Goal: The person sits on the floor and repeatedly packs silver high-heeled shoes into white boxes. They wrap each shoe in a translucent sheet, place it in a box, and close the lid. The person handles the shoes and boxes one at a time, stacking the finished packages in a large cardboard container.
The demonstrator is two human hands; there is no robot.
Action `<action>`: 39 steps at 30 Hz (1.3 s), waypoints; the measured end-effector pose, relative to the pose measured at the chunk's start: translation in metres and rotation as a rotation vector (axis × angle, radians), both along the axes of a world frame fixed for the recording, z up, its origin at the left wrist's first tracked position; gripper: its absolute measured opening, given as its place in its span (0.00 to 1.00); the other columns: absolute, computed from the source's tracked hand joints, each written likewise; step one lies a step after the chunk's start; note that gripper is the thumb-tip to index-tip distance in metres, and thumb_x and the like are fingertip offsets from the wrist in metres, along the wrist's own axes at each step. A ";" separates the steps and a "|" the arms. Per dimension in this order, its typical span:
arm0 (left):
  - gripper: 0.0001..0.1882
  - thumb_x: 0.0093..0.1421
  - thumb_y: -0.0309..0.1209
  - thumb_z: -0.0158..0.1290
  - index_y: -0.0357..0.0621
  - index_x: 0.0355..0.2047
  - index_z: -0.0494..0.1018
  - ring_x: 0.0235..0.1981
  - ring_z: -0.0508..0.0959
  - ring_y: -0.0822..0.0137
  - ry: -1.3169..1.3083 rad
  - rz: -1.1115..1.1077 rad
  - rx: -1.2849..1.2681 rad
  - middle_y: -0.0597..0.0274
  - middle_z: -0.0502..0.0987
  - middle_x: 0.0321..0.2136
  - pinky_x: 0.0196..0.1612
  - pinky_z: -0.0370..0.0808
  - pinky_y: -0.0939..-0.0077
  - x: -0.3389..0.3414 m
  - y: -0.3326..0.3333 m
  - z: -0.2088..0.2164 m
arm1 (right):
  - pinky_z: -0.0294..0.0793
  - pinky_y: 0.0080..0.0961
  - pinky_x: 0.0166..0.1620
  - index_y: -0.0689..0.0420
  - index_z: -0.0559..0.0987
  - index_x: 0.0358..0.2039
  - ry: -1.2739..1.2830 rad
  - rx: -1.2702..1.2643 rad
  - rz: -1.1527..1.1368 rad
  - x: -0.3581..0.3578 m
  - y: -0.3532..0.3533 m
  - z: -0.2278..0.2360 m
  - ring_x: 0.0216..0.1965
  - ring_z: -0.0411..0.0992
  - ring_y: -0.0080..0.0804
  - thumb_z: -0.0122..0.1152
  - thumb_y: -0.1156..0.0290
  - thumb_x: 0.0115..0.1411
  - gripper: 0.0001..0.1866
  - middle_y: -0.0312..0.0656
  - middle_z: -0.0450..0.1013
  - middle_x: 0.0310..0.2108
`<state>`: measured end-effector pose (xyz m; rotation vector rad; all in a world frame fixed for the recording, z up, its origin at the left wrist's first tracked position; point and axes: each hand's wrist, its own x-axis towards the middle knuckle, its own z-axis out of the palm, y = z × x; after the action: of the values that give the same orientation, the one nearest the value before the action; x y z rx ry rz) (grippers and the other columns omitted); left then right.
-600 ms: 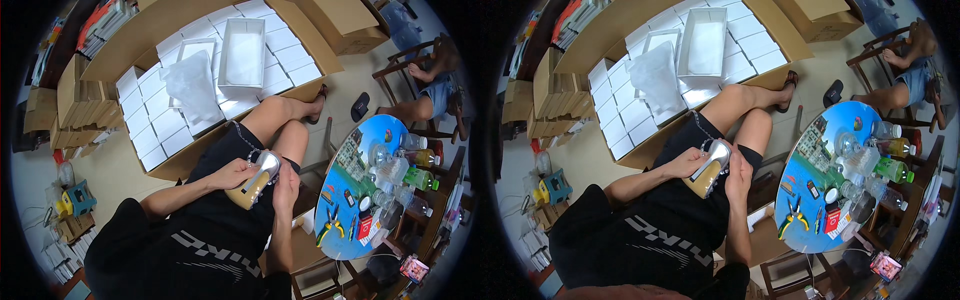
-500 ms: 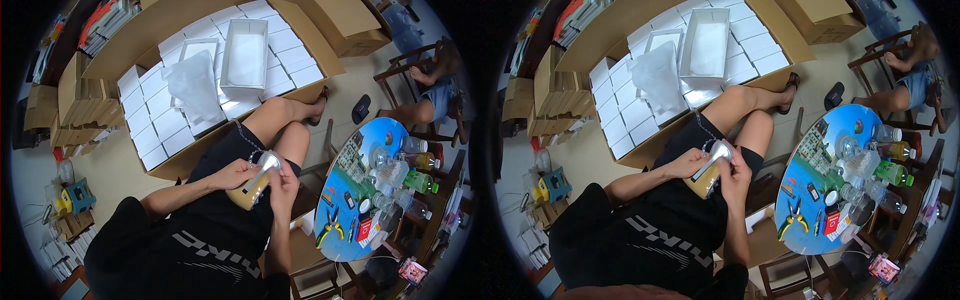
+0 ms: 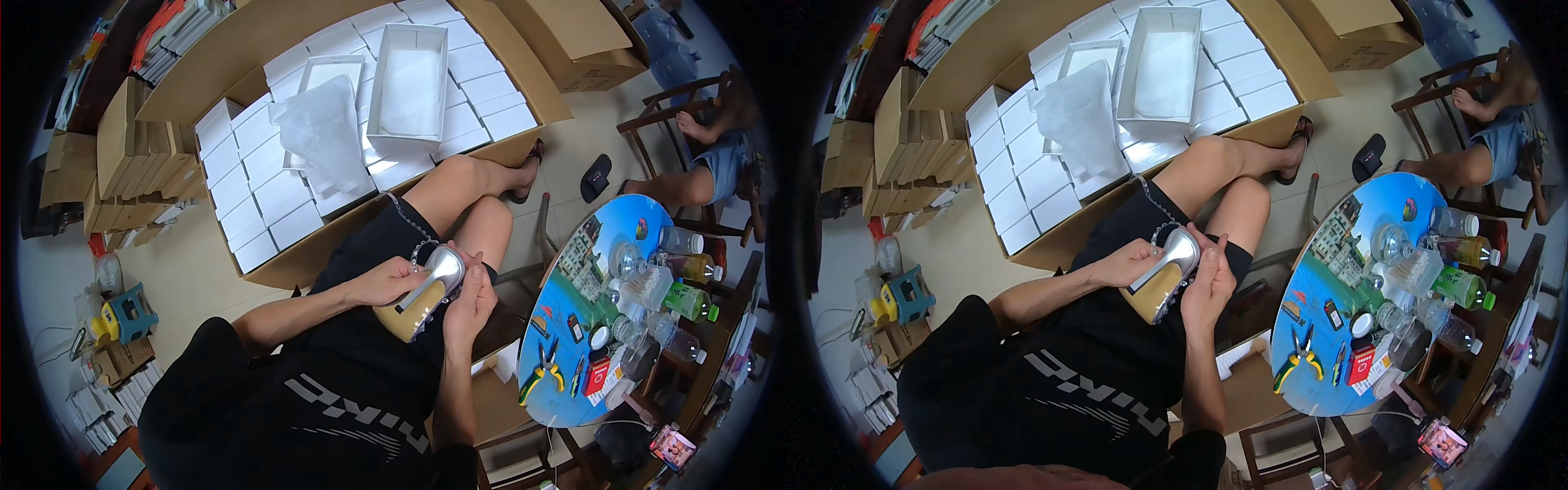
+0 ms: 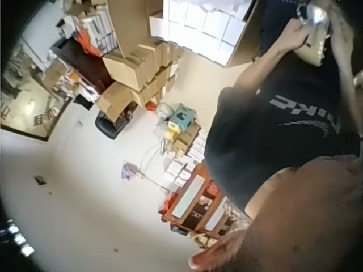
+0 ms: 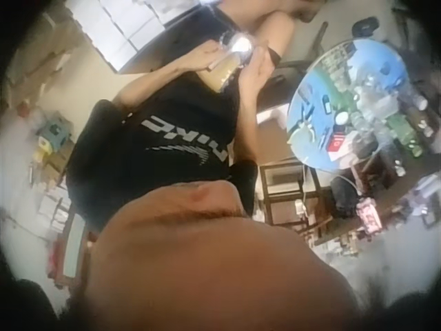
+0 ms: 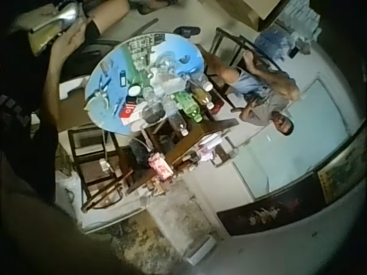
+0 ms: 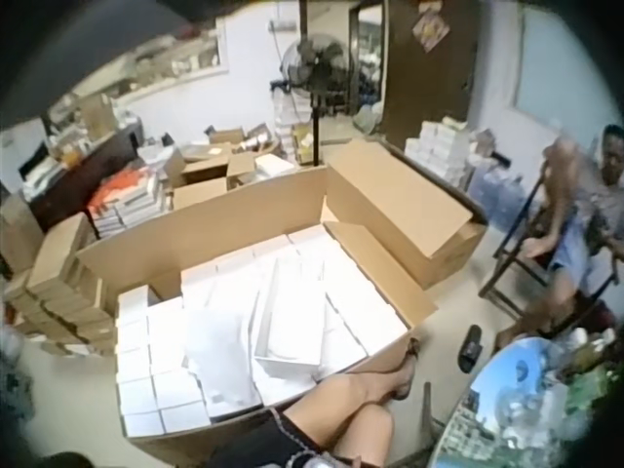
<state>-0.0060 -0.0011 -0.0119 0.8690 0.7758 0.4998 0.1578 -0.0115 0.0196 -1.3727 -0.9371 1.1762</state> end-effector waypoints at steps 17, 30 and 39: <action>0.19 0.72 0.40 0.44 0.37 0.39 0.79 0.27 0.71 0.85 0.040 -0.047 0.009 0.73 0.77 0.26 0.31 0.71 0.84 -0.004 0.002 0.002 | 0.64 0.34 0.62 0.68 0.77 0.49 0.051 -0.029 -0.015 0.009 -0.016 0.006 0.53 0.74 0.38 0.45 0.69 0.69 0.17 0.51 0.77 0.49; 0.21 0.73 0.42 0.43 0.39 0.35 0.78 0.25 0.67 0.86 0.074 -0.058 0.029 0.76 0.73 0.22 0.27 0.67 0.84 -0.001 0.004 0.002 | 0.60 0.33 0.64 0.66 0.82 0.36 -0.193 -0.072 0.029 0.004 0.000 0.010 0.35 0.73 0.21 0.58 0.72 0.65 0.10 0.39 0.79 0.31; 0.22 0.73 0.43 0.42 0.39 0.33 0.78 0.24 0.69 0.85 0.018 0.040 -0.077 0.76 0.74 0.22 0.27 0.68 0.85 0.001 -0.001 -0.014 | 0.56 0.27 0.65 0.67 0.79 0.49 0.205 -0.213 0.143 0.011 -0.007 0.018 0.40 0.74 0.19 0.54 0.76 0.66 0.14 0.38 0.80 0.36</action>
<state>-0.0052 -0.0020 -0.0256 0.7892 0.8251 0.4945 0.1685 -0.0187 0.0379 -1.3373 -0.7911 1.5309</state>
